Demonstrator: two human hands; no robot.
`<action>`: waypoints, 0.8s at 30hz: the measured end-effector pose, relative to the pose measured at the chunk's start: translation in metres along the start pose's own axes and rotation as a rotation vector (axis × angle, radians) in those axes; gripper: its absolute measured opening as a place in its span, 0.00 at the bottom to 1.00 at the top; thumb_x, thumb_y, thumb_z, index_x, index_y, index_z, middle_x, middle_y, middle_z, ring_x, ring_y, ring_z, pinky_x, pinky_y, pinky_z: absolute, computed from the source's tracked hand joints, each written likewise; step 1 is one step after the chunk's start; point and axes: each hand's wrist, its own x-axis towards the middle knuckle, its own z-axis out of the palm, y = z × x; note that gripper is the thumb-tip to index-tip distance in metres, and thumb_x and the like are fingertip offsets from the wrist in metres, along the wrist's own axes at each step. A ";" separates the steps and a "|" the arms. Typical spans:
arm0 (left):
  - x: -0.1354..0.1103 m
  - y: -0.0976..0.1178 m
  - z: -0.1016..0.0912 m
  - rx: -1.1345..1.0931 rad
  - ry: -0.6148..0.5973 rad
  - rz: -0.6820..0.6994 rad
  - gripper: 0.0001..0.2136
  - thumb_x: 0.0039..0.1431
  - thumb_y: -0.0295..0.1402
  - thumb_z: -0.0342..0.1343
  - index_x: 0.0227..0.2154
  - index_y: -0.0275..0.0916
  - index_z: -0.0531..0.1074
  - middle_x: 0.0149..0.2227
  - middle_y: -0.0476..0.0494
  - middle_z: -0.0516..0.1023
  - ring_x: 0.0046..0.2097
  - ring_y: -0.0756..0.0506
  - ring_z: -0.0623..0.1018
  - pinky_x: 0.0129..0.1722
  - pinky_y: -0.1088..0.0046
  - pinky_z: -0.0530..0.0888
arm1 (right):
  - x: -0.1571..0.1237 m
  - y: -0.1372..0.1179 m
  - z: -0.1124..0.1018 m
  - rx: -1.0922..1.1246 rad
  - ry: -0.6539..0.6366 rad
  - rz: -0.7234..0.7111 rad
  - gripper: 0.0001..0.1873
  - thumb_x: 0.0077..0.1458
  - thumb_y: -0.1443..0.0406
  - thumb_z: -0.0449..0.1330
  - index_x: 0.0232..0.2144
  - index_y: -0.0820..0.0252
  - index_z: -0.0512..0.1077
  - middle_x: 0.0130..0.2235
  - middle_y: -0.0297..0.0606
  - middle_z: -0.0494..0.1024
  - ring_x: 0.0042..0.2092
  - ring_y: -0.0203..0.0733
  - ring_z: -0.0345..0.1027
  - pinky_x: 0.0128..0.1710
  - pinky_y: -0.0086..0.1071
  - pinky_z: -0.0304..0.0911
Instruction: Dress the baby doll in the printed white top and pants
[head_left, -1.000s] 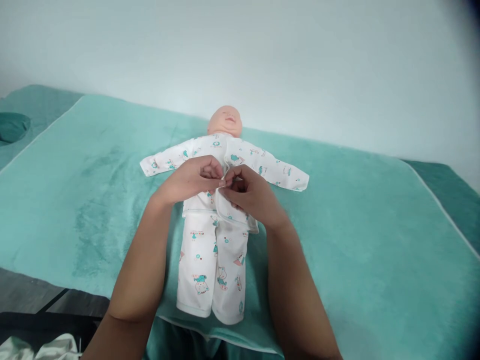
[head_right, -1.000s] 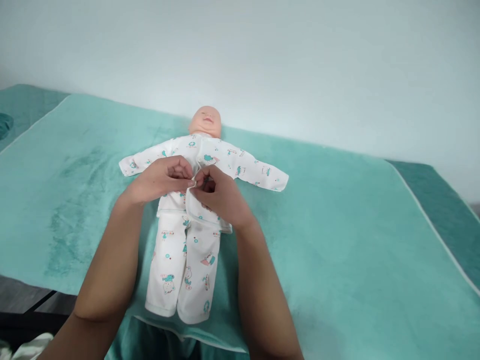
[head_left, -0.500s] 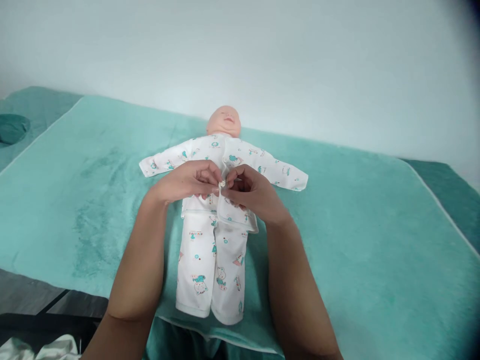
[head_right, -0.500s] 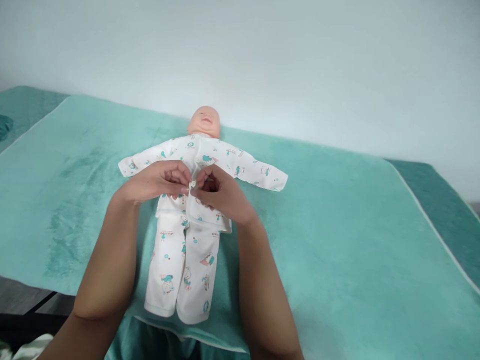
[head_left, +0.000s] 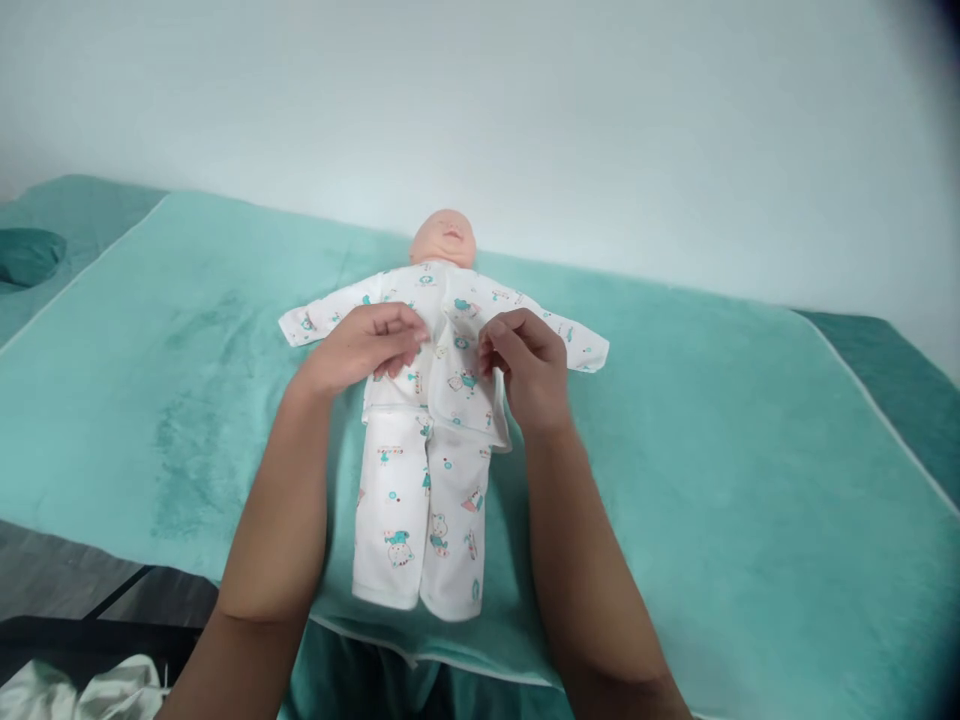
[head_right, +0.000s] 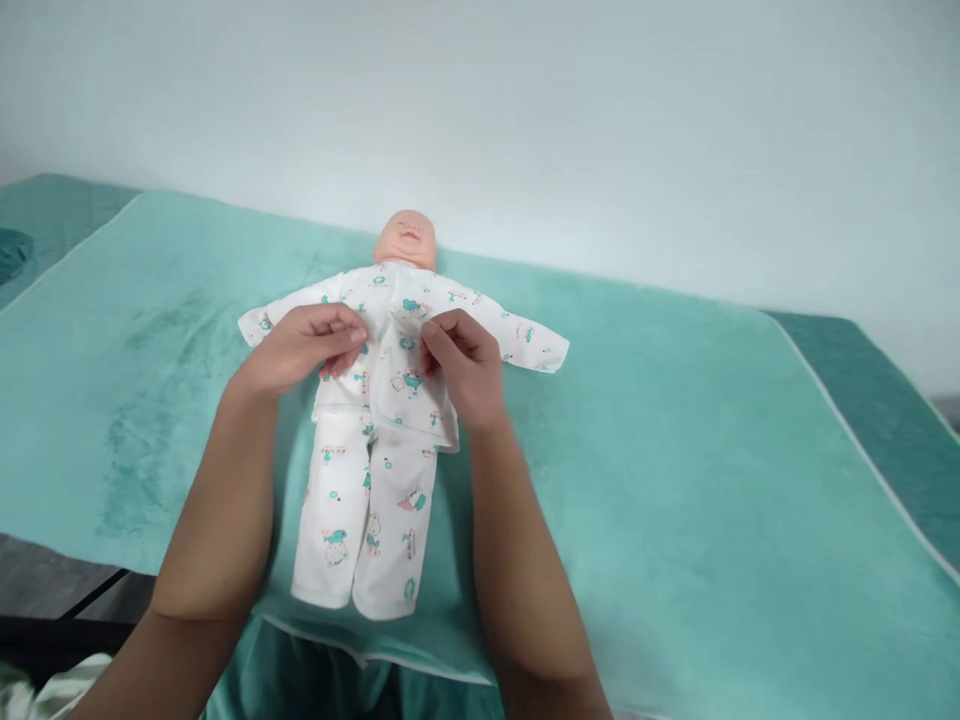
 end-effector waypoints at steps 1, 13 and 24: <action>-0.001 -0.005 0.003 -0.003 0.096 0.028 0.08 0.62 0.37 0.61 0.33 0.37 0.75 0.21 0.52 0.71 0.22 0.54 0.66 0.20 0.77 0.60 | -0.003 0.000 0.003 -0.091 0.015 -0.031 0.16 0.61 0.55 0.63 0.26 0.55 0.68 0.24 0.29 0.68 0.26 0.34 0.60 0.25 0.30 0.57; -0.126 -0.076 0.046 0.268 0.549 0.121 0.05 0.63 0.30 0.56 0.40 0.42 0.75 0.36 0.49 0.73 0.37 0.49 0.73 0.37 0.72 0.69 | -0.124 0.028 -0.012 -0.414 0.155 0.136 0.15 0.61 0.54 0.60 0.28 0.56 0.68 0.26 0.30 0.68 0.29 0.37 0.61 0.31 0.32 0.59; -0.117 -0.080 0.057 0.668 0.693 0.088 0.04 0.65 0.29 0.50 0.38 0.42 0.70 0.40 0.43 0.76 0.44 0.43 0.75 0.46 0.65 0.71 | -0.123 0.033 -0.005 -0.896 0.273 0.168 0.13 0.58 0.58 0.55 0.43 0.58 0.70 0.41 0.43 0.76 0.38 0.46 0.66 0.33 0.36 0.55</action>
